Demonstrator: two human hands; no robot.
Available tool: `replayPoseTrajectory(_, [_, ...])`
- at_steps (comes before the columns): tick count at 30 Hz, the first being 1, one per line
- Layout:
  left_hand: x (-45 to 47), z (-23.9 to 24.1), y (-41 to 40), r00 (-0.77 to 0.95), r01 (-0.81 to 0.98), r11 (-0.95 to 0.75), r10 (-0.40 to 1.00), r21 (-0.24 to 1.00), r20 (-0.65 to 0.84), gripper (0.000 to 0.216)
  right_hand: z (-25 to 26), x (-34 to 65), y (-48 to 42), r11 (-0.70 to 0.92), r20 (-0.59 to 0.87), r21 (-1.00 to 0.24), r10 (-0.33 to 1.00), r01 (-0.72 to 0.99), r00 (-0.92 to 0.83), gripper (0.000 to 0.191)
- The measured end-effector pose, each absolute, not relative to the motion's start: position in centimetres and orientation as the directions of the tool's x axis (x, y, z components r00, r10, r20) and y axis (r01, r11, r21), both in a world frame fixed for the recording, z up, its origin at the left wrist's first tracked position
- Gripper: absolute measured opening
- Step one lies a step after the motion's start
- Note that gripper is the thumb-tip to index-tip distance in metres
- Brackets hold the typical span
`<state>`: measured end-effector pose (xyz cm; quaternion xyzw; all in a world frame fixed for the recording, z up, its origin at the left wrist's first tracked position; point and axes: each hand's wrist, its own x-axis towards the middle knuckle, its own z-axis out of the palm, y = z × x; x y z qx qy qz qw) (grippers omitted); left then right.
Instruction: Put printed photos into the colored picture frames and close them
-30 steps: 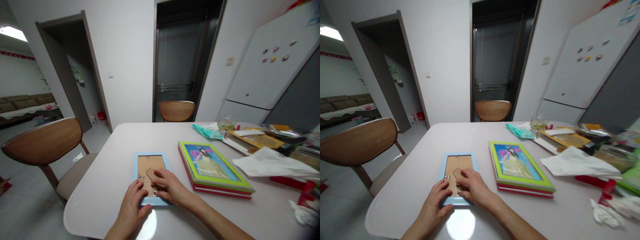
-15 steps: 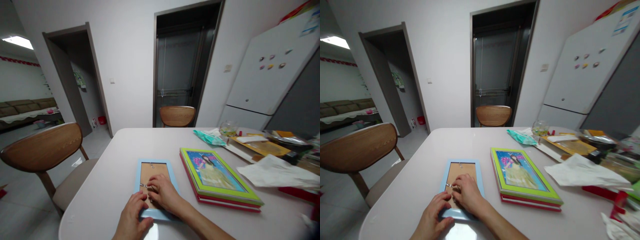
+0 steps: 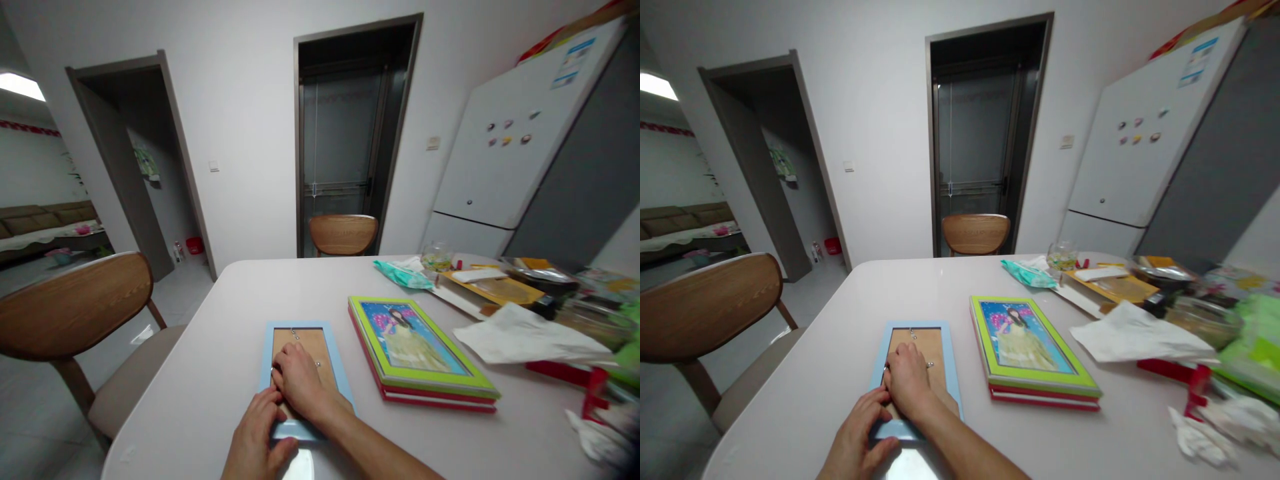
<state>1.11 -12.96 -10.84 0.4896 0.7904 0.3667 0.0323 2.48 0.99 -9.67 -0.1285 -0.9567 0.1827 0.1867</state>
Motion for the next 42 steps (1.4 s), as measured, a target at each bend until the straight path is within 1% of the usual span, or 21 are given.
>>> replayPoseTrajectory(7, [1.3, -10.9, -13.2, -0.539, 0.737, 0.259, 0.783, 0.624, 0.312, 0.017, -9.7, 1.8, 1.2, 0.875, 0.325, -0.442, 0.363, 0.199, -0.873, 0.018])
replayPoseTrajectory(9, [1.3, -11.0, -13.3, -0.551, 0.726, 0.26, 0.773, 0.637, 0.313, 0.018, -9.6, 1.9, 1.9, 0.868, 0.332, -0.466, 0.35, 0.17, -0.876, 0.018])
replayPoseTrajectory(13, [1.5, -10.9, -13.4, -0.558, 0.711, 0.257, 0.773, 0.654, 0.303, 0.018, -9.1, 3.9, 4.7, 0.856, 0.359, -0.503, 0.329, 0.116, -0.873, 0.024])
replayPoseTrajectory(18, [1.6, -10.6, -13.4, -0.556, 0.713, 0.267, 0.779, 0.648, 0.29, 0.016, -9.1, 6.5, 7.5, 0.874, 0.265, -0.484, 0.199, 0.048, -0.943, 0.017])
replayPoseTrajectory(19, [1.6, -10.6, -13.4, -0.555, 0.716, 0.272, 0.781, 0.643, 0.288, 0.015, -9.2, 6.7, 7.7, 0.879, 0.256, -0.474, 0.192, 0.05, -0.948, 0.017])
replayPoseTrajectory(25, [1.5, -10.8, -13.3, -0.548, 0.736, 0.288, 0.785, 0.612, 0.29, 0.015, -9.8, 5.9, 7.5, 0.891, 0.271, -0.436, 0.268, 0.13, -0.925, 0.02])
replayPoseTrajectory(28, [1.3, -11.2, -13.4, -0.535, 0.752, 0.282, 0.789, 0.596, 0.301, 0.017, -9.7, 4.6, 7.3, 0.892, 0.281, -0.418, 0.304, 0.169, -0.91, 0.026])
replayPoseTrajectory(32, [0.9, -11.7, -13.4, -0.503, 0.784, 0.268, 0.803, 0.559, 0.32, 0.018, -9.7, 2.4, 7.3, 0.885, 0.269, -0.384, 0.381, 0.264, -0.884, 0.023])
replayPoseTrajectory(35, [0.7, -11.6, -13.3, -0.493, 0.788, 0.262, 0.81, 0.557, 0.317, 0.018, -10.0, 1.2, 7.3, 0.873, 0.266, -0.356, 0.436, 0.333, -0.86, 0.026])
replayPoseTrajectory(42, [1.0, -11.2, -13.3, -0.509, 0.756, 0.246, 0.803, 0.606, 0.309, 0.018, -10.1, 0.8, 6.9, 0.879, 0.284, -0.334, 0.437, 0.34, -0.853, 0.026])
